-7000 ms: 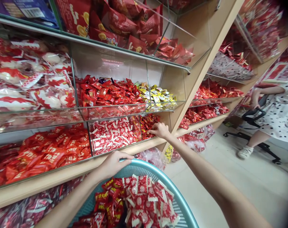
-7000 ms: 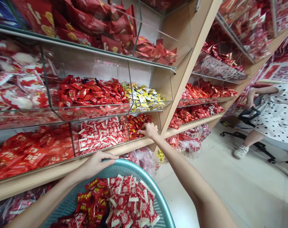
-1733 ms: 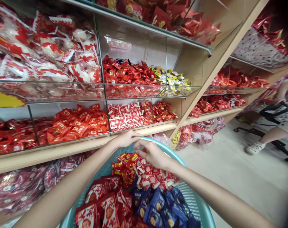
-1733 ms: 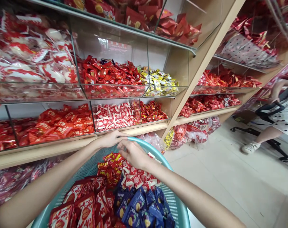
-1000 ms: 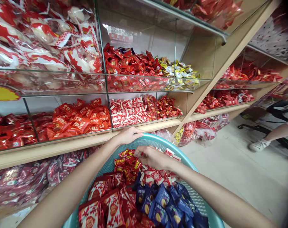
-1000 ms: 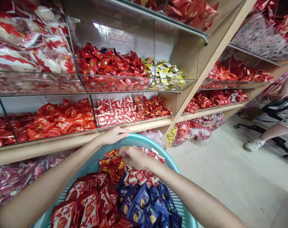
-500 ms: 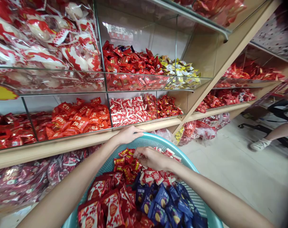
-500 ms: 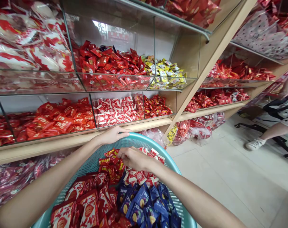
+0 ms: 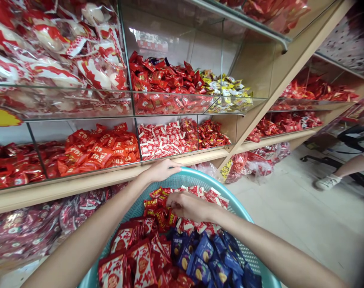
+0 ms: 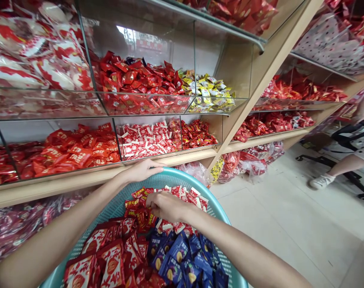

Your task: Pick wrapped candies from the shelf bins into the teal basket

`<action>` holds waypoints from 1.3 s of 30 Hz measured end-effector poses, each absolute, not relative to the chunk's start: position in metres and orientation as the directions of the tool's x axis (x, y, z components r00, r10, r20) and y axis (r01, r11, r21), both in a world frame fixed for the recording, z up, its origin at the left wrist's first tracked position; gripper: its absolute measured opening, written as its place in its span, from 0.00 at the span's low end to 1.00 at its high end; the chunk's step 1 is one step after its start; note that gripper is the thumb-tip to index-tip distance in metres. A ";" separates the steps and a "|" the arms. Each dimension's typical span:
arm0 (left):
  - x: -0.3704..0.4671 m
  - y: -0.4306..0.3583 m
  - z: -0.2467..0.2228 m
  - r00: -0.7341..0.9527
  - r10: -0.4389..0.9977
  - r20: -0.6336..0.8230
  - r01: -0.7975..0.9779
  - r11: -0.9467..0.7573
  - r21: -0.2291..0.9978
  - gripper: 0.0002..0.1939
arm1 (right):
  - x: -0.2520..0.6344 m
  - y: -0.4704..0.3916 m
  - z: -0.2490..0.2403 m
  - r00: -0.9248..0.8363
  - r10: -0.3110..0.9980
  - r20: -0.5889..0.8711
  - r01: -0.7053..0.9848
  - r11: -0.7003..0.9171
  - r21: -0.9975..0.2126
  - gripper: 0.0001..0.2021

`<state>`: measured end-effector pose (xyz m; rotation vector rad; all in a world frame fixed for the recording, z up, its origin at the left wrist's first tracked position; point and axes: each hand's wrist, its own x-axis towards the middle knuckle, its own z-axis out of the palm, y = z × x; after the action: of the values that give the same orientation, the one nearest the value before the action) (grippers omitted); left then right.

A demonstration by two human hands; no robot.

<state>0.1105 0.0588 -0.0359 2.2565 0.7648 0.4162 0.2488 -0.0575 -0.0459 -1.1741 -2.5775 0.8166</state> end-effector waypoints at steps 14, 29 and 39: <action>0.110 0.057 -0.033 0.776 0.626 0.082 0.388 -0.576 0.720 0.19 | 0.243 -0.059 -0.055 -0.665 0.747 0.003 0.623 0.557 -0.550 0.07; 0.109 0.062 -0.044 0.760 0.641 0.109 0.384 -0.577 0.721 0.17 | 0.255 -0.036 -0.041 -0.534 0.835 0.135 0.689 0.522 -0.502 0.12; 0.106 0.062 -0.046 0.753 0.650 0.106 0.374 -0.555 0.743 0.18 | 0.234 -0.030 -0.040 -0.540 0.839 -0.074 0.830 0.515 -0.215 0.12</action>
<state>0.1064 0.0624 -0.0460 2.2142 0.7636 0.4826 0.2338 -0.0302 -0.0399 -1.4873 -2.6999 0.3495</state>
